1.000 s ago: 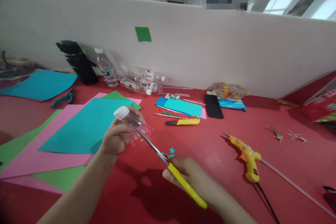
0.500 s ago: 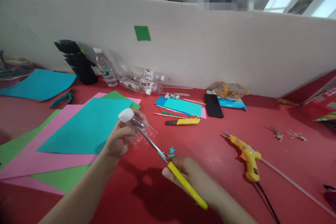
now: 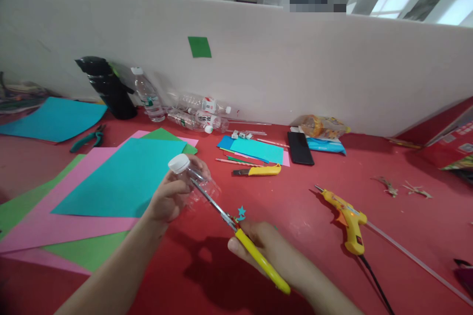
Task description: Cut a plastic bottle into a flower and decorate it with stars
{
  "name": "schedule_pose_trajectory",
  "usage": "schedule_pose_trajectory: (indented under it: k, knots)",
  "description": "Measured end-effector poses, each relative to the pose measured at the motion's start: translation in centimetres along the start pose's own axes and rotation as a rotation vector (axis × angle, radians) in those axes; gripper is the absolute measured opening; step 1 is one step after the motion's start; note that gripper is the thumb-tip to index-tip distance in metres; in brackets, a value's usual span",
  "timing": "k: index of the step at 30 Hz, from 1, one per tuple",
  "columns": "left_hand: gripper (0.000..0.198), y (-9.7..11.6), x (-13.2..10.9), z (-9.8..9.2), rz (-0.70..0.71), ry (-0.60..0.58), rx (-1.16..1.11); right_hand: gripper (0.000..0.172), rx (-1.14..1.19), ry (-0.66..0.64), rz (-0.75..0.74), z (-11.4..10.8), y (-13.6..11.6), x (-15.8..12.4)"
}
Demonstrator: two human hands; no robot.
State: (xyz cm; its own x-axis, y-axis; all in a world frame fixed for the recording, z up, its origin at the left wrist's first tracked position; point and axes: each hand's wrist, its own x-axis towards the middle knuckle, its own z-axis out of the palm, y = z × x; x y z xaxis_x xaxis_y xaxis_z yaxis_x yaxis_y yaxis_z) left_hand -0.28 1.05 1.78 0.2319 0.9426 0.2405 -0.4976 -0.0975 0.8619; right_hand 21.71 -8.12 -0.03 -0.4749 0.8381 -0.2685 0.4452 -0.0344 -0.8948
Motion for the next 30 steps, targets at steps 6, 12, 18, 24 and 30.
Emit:
schedule_pose_trajectory:
  k: [6,12,18,24,30]
  knots:
    - [0.037,0.08,-0.21,0.70,-0.028,-0.011,-0.011,0.048,0.042,0.006,0.045,0.28,-0.56,-0.24]
    - [0.037,-0.01,-0.21,0.75,0.000,-0.015,-0.011,0.051,-0.017,0.033,-0.006,0.50,-0.59,-0.06]
    - [0.041,0.03,-0.22,0.72,0.004,-0.014,-0.027,0.053,-0.033,0.048,-0.003,0.48,-0.60,0.03]
    - [0.043,-0.07,-0.31,0.77,-0.009,-0.045,-0.035,0.051,0.149,-0.043,0.086,0.26,-0.55,-0.32]
    - [0.039,-0.19,-0.35,0.76,-0.007,-0.050,-0.003,0.050,0.293,-0.073,0.092,0.27,-0.64,-0.66]
